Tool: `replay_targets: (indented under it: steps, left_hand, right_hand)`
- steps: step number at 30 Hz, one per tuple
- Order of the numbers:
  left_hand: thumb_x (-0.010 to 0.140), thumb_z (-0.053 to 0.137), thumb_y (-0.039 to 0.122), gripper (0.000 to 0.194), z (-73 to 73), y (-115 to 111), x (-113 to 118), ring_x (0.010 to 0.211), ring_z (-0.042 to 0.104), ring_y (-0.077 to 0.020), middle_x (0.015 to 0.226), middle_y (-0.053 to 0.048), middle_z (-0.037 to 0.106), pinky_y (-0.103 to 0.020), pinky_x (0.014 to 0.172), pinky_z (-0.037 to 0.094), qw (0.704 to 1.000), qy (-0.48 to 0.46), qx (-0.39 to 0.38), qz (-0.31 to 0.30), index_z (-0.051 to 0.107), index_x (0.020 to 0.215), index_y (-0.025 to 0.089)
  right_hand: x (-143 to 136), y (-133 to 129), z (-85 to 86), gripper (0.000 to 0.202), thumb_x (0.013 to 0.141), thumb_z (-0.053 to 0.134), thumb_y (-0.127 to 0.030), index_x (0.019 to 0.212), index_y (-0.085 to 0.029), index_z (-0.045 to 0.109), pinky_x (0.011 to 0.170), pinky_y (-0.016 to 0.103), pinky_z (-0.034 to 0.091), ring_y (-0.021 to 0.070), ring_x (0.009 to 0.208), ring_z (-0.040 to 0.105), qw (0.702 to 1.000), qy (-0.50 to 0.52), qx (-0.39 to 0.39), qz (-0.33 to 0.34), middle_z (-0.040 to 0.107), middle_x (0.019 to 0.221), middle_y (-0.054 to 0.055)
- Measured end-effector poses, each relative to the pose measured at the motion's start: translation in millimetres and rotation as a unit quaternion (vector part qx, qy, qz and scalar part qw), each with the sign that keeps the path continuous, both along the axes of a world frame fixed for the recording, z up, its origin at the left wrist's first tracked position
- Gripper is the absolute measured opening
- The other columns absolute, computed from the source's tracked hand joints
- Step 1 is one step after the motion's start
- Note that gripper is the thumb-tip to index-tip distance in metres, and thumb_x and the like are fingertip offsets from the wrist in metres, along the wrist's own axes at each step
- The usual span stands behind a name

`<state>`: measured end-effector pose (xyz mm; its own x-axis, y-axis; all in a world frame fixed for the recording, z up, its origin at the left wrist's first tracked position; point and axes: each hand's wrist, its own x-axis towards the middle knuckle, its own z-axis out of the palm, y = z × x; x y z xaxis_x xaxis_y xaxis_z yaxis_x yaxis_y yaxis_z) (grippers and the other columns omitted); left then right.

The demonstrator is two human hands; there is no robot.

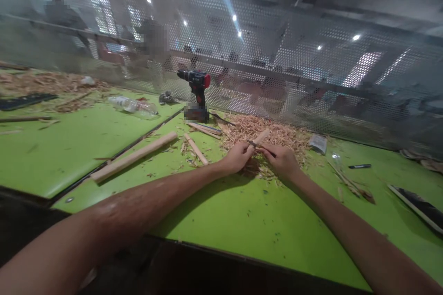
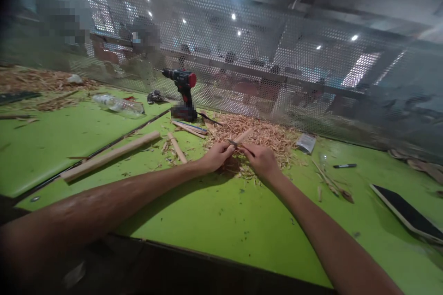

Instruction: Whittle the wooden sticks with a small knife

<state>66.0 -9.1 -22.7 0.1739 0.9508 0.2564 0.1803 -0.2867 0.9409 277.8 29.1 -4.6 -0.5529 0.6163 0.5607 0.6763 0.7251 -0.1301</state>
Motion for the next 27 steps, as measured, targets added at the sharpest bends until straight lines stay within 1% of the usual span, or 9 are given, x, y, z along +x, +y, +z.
replay_targets:
  steps: [4, 7, 10, 13, 15, 18, 21, 24, 27]
  left_hand:
    - [0.106, 0.05, 0.032, 0.036, -0.6, -1, 0, 0.042, 0.043, -0.0109, 0.054, 0.006, 0.044, -0.024, 0.045, 0.031, 1.0, 0.013, 0.002, 0.001, 0.048, 0.071, 0.023]
    - [0.107, 0.05, 0.034, 0.037, 0.0, -1, -1, 0.041, 0.044, -0.0115, 0.054, 0.007, 0.042, -0.024, 0.044, 0.032, 1.0, 0.02, 0.006, 0.001, 0.048, 0.072, 0.023]
    - [0.106, 0.054, 0.037, 0.037, -0.1, -1, -2, 0.042, 0.044, -0.0117, 0.054, 0.007, 0.043, -0.024, 0.044, 0.032, 1.0, 0.025, 0.005, -0.002, 0.048, 0.072, 0.023]
    - [0.106, 0.056, 0.042, 0.037, -0.6, -1, -2, 0.043, 0.044, -0.0116, 0.054, 0.007, 0.044, -0.024, 0.044, 0.032, 1.0, 0.026, 0.002, -0.006, 0.051, 0.075, 0.023]
    - [0.106, 0.056, 0.047, 0.038, -0.6, -2, -2, 0.043, 0.044, -0.0116, 0.055, 0.006, 0.045, -0.024, 0.044, 0.032, 1.0, 0.023, -0.001, -0.012, 0.053, 0.077, 0.022]
    - [0.106, 0.057, 0.051, 0.041, 0.4, -3, -2, 0.044, 0.044, -0.0117, 0.054, 0.006, 0.044, -0.023, 0.043, 0.032, 1.0, 0.02, -0.01, -0.015, 0.053, 0.076, 0.022]
    - [0.107, 0.059, 0.048, 0.041, 3.1, -5, -2, 0.043, 0.044, -0.0117, 0.054, 0.006, 0.045, -0.023, 0.042, 0.032, 0.999, 0.027, -0.016, -0.006, 0.054, 0.076, 0.022]
    - [0.107, 0.061, 0.038, 0.035, 7.0, -7, -3, 0.043, 0.043, -0.0113, 0.056, 0.005, 0.048, -0.024, 0.042, 0.033, 0.999, 0.035, -0.027, -0.001, 0.055, 0.077, 0.021]
    - [0.107, 0.06, 0.029, 0.032, 10.3, -9, -3, 0.042, 0.044, -0.0103, 0.058, 0.005, 0.051, -0.024, 0.042, 0.037, 0.998, 0.039, -0.046, -0.001, 0.054, 0.076, 0.021]
  right_hand:
    - [5, 5, 1.3, 0.041, 0.113, 0.055, -0.046, 0.128, -0.026, 0.088, 0.096, 0.044, 0.067, 0.0332, 0.108, 0.084, 1.0, -0.024, 0.01, -0.002, 0.084, 0.124, 0.01]
    - [7, 7, 2.2, 0.042, 0.113, 0.054, -0.047, 0.128, -0.027, 0.088, 0.094, 0.042, 0.067, 0.0324, 0.106, 0.085, 0.999, -0.036, 0.009, -0.003, 0.085, 0.124, 0.01]
    - [9, 8, 2.4, 0.039, 0.113, 0.057, -0.046, 0.126, -0.027, 0.088, 0.091, 0.039, 0.067, 0.0315, 0.104, 0.085, 0.999, -0.036, 0.009, -0.003, 0.085, 0.122, 0.01]
    - [11, 8, 2.7, 0.036, 0.111, 0.061, -0.044, 0.126, -0.026, 0.088, 0.085, 0.04, 0.066, 0.0317, 0.099, 0.085, 0.999, -0.035, 0.015, -0.013, 0.086, 0.119, 0.011]
    - [12, 8, 3.1, 0.037, 0.112, 0.06, -0.043, 0.127, -0.024, 0.088, 0.083, 0.04, 0.066, 0.0319, 0.096, 0.085, 0.999, -0.038, 0.014, -0.02, 0.086, 0.118, 0.012]
    - [14, 9, 3.8, 0.039, 0.112, 0.057, -0.043, 0.129, -0.025, 0.087, 0.086, 0.041, 0.066, 0.0316, 0.101, 0.085, 0.999, -0.045, 0.005, -0.024, 0.085, 0.122, 0.01]
    - [16, 13, 4.3, 0.037, 0.109, 0.06, -0.042, 0.128, -0.028, 0.088, 0.088, 0.042, 0.066, 0.0315, 0.102, 0.085, 0.998, -0.038, 0.001, -0.041, 0.086, 0.12, 0.008]
    - [22, 19, 5.4, 0.035, 0.107, 0.064, -0.04, 0.126, -0.025, 0.089, 0.081, 0.042, 0.066, 0.0315, 0.095, 0.084, 0.998, -0.028, -0.008, -0.06, 0.086, 0.117, 0.01]
    - [38, 29, 7.5, 0.036, 0.108, 0.062, -0.038, 0.127, -0.021, 0.088, 0.08, 0.041, 0.064, 0.0292, 0.087, 0.082, 0.995, -0.002, -0.022, -0.097, 0.087, 0.114, 0.012]
